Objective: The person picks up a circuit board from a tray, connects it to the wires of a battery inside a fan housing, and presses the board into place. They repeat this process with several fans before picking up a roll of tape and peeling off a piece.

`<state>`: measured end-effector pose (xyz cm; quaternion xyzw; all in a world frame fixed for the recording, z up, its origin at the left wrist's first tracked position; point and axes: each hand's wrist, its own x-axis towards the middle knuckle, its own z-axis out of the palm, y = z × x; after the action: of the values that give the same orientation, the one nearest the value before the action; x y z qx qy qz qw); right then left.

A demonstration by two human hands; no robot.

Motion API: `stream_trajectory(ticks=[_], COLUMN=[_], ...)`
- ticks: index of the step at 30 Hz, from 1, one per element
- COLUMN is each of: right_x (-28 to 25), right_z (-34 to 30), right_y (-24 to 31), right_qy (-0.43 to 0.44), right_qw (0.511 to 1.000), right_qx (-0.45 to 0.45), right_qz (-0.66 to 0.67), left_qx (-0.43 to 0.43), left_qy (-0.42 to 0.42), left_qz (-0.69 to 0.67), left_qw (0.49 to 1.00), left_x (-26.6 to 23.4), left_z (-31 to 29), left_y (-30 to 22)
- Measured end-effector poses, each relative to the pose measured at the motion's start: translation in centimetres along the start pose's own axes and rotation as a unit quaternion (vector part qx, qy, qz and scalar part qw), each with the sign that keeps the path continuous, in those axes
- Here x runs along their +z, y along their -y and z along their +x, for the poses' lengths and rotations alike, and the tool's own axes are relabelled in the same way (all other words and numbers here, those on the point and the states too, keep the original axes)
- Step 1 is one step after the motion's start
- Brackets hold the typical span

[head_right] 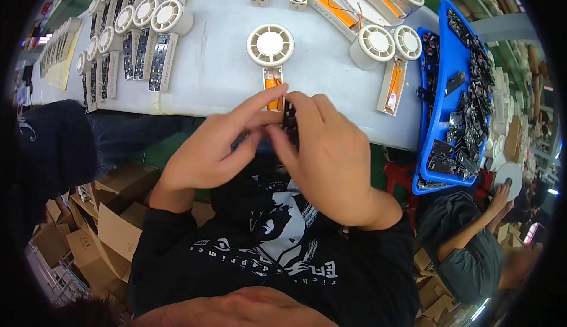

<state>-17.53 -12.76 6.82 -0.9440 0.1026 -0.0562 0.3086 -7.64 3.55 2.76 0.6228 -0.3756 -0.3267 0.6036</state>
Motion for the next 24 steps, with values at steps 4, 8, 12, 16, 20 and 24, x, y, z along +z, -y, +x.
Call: stream_trajectory(ticks=[4,8,12,16,20,24], right_x=[0.1,0.4,-1.0,-2.6,-2.0,0.0], right_z=[0.9,2.5,3.6,4.5,4.0,3.4], right_y=[-2.2,-5.3,-6.1,-5.3,-4.8,-3.3], right_qy=[-0.058,-0.056,0.092,0.261,0.158,-0.054], right_qw=[0.991,0.987,0.995,0.960,0.983,0.996], right_qx=[-0.062,-0.093,-0.031,-0.077,-0.095,-0.013], right_qz=[-0.102,-0.115,0.010,0.068,0.021,0.075], left_qx=[0.073,0.259,0.241,0.251,0.253,0.245], left_qy=[-0.052,-0.126,-0.094,-0.115,-0.117,-0.118], left_qz=[0.194,0.410,0.341,0.351,0.338,0.330], left_qw=[0.977,0.865,0.904,0.895,0.899,0.904], left_x=[-1.6,-3.0,-3.5,-3.7,-3.7,-3.6], left_z=[2.6,6.5,7.1,6.9,6.8,6.4], left_y=[0.1,3.3,5.5,6.0,5.8,5.3])
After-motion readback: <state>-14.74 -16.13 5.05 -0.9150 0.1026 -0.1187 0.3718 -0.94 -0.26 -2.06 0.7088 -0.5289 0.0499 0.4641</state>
